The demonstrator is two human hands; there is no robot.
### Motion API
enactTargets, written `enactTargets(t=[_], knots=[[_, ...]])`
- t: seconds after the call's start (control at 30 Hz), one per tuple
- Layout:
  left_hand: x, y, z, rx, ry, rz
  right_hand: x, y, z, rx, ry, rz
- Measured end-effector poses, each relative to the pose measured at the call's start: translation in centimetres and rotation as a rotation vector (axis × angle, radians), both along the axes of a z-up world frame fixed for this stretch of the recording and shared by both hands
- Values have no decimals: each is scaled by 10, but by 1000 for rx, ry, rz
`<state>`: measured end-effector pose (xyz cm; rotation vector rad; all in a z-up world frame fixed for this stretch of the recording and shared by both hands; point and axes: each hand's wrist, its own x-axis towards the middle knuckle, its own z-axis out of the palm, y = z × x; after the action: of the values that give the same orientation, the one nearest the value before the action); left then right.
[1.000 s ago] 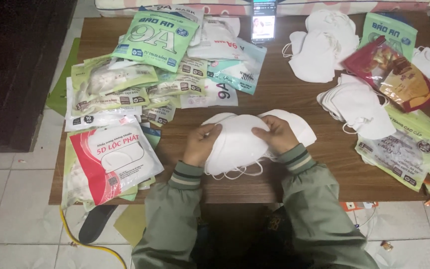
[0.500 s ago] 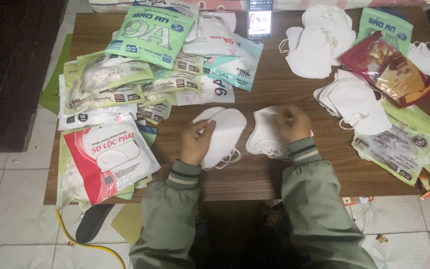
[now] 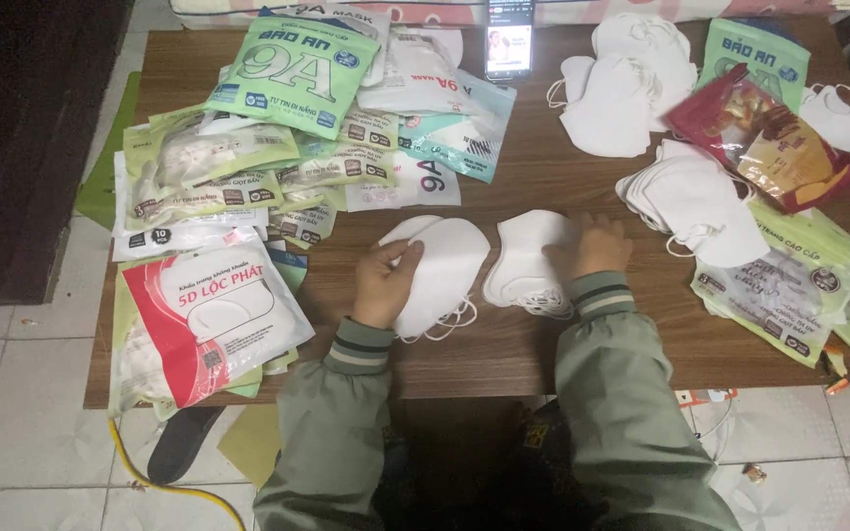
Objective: The person is counting and stacking individual face masks from a large pile on a table.
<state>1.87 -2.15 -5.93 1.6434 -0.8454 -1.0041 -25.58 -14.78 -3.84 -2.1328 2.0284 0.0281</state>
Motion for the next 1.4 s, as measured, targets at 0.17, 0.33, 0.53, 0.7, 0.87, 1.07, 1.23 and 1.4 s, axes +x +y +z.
enactTargets(t=[0.17,0.33,0.53,0.7,0.87,1.07,1.23,1.4], knots=[[1,1,3,-4,5,8,1,-19,-27,-49,-236,-90],[-1,5,15,-6,-48,36,-15,-3,-24,-295,-703,3],[0,6,22,23,-130,27,13,31,21,31,-1322,18],[-2,1,-2,26,69,-46,43,42,19,258,-1381,85],[-6,3,2,36,91,-65,55,36,-11,308,-1378,51],[-8,2,3,24,89,-71,63,39,-24,301,-1311,26],[-5,4,7,-8,58,-54,39,22,-22,168,-1170,135],[-2,7,10,-6,-110,-10,5,7,0,-67,-471,-104]])
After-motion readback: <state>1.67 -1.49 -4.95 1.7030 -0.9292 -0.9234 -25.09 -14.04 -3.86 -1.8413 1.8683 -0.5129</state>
